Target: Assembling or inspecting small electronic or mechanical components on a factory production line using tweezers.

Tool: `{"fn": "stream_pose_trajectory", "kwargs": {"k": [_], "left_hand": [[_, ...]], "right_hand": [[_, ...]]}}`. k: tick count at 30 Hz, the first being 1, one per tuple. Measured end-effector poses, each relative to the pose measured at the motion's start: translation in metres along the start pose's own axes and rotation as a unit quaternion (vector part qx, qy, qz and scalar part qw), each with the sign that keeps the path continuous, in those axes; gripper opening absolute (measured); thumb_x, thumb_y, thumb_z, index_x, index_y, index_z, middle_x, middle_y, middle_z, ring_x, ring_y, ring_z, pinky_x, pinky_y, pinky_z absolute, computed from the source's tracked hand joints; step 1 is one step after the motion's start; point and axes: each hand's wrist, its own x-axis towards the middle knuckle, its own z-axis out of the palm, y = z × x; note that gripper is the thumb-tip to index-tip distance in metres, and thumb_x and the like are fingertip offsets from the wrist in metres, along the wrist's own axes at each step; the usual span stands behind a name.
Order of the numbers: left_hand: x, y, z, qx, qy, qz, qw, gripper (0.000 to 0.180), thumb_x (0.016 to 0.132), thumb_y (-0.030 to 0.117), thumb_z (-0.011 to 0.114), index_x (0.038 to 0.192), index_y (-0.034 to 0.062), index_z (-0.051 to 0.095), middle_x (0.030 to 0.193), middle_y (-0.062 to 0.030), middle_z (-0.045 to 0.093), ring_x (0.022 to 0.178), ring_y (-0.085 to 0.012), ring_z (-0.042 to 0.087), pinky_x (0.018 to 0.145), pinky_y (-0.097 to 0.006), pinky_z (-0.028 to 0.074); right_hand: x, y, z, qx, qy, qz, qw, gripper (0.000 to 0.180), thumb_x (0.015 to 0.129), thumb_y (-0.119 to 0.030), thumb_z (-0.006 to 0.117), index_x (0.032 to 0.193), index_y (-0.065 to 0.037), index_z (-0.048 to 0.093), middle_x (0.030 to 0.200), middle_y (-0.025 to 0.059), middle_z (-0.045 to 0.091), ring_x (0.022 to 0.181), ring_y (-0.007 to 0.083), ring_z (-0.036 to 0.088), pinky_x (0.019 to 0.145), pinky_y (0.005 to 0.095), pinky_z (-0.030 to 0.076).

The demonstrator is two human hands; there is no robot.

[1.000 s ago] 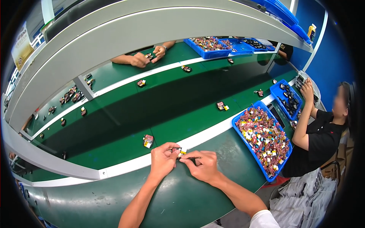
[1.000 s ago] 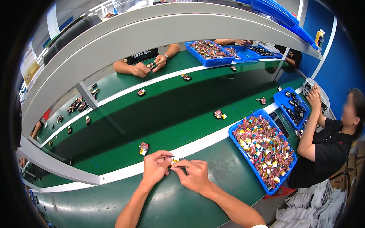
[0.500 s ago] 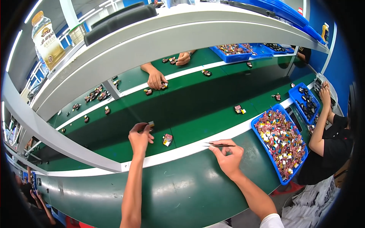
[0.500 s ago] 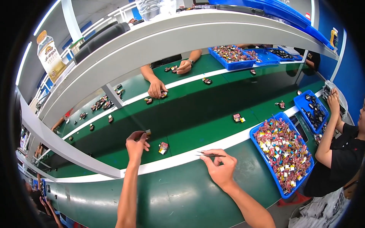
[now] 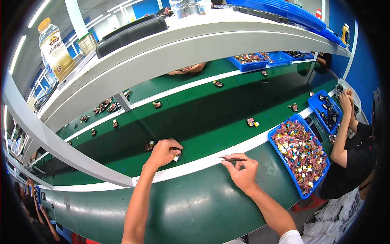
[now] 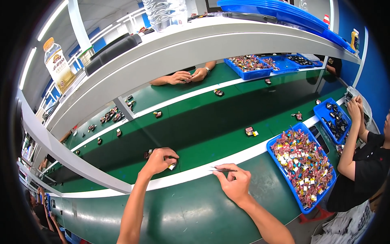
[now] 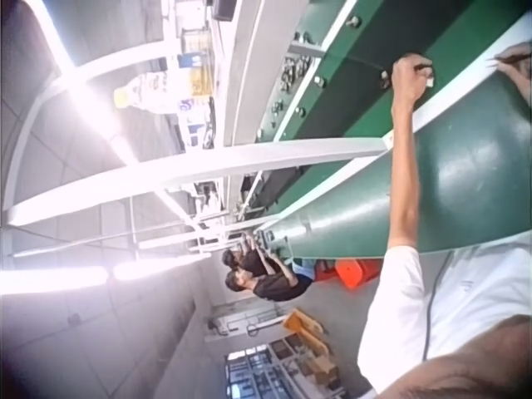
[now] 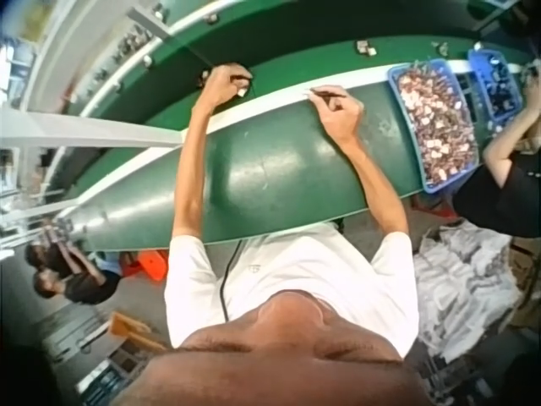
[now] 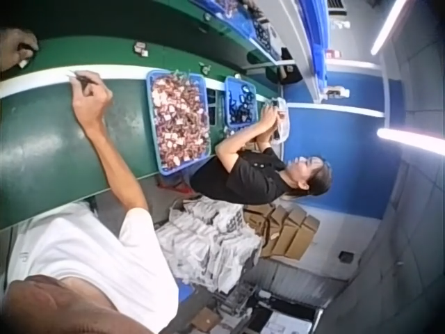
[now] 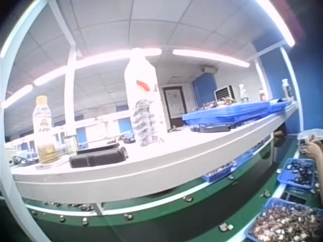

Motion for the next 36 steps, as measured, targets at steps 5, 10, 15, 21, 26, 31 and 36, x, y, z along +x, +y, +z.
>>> {"fn": "stream_pose_trajectory", "kwargs": {"k": [5,10,15,21,26,31,36], "left_hand": [[0.005,-0.005,-0.001,0.028,-0.054,-0.031,0.998,0.014,0.079,-0.004,0.071,0.093,-0.0029,0.072,0.088,-0.0114,0.069,0.071,-0.0182,0.064,0.067,-0.033,0.05],[-0.001,-0.003,-0.01,0.059,-0.067,-0.088,0.992,0.009,0.077,-0.003,0.071,0.085,-0.0042,0.068,0.079,-0.0097,0.067,0.068,-0.0177,0.066,0.066,-0.033,0.051],[-0.006,0.037,-0.016,-0.028,-0.053,-0.154,0.986,0.013,0.082,-0.003,0.069,0.095,-0.0045,0.066,0.077,-0.0097,0.067,0.058,-0.0151,0.064,0.05,-0.029,0.046],[-0.02,0.045,0.005,-0.3,0.037,-0.207,0.93,0.021,0.088,0.002,0.067,0.106,-0.0074,0.063,0.074,-0.0101,0.068,0.05,-0.0114,0.059,0.038,-0.024,0.038],[-0.023,0.052,0.05,-0.462,0.055,-0.22,0.858,0.015,0.088,0.002,0.068,0.099,-0.0081,0.067,0.076,-0.0108,0.069,0.05,-0.0112,0.058,0.039,-0.021,0.036],[-0.025,0.071,0.07,-0.503,0.042,-0.223,0.834,0.007,0.087,-0.001,0.062,0.09,-0.007,0.062,0.068,-0.0119,0.064,0.048,-0.0133,0.059,0.038,-0.023,0.038],[-0.029,0.076,0.085,-0.518,0.036,-0.222,0.825,0.007,0.088,0.0,0.062,0.089,-0.0058,0.059,0.066,-0.0104,0.061,0.047,-0.0129,0.057,0.036,-0.023,0.037]], "right_hand": [[0.001,0.002,-0.002,0.0,0.004,-0.004,1.0,0.01,0.076,-0.001,0.081,0.083,-0.001,0.074,0.088,0.0031,0.076,0.041,0.0059,0.035,0.042,0.0241,0.03],[0.004,-0.006,-0.003,-0.003,-0.004,0.011,1.0,0.01,0.076,-0.001,0.082,0.083,0.0,0.075,0.088,0.0026,0.076,0.041,0.0054,0.035,0.042,0.0243,0.029],[0.003,0.001,-0.008,-0.014,0.0,0.015,1.0,0.011,0.076,-0.002,0.082,0.083,0.0,0.075,0.089,0.002,0.076,0.042,0.0051,0.034,0.042,0.0242,0.029],[0.003,-0.001,0.0,0.024,0.006,0.021,0.999,0.01,0.077,0.001,0.081,0.081,0.002,0.072,0.087,0.0037,0.076,0.045,0.0027,0.038,0.044,0.0213,0.031],[0.006,-0.011,-0.006,0.16,-0.054,0.197,0.966,0.014,0.08,0.003,0.079,0.089,0.003,0.07,0.081,0.0013,0.071,0.052,-0.0023,0.04,0.046,0.0176,0.03],[0.004,-0.007,-0.006,0.236,-0.077,0.258,0.934,0.017,0.081,0.006,0.078,0.095,0.003,0.068,0.078,-0.0002,0.068,0.053,-0.0031,0.038,0.047,0.0165,0.029],[0.001,-0.006,0.0,0.187,-0.081,0.217,0.955,0.016,0.081,0.005,0.077,0.094,0.004,0.067,0.069,-0.0029,0.062,0.051,-0.003,0.039,0.045,0.0168,0.028]]}}
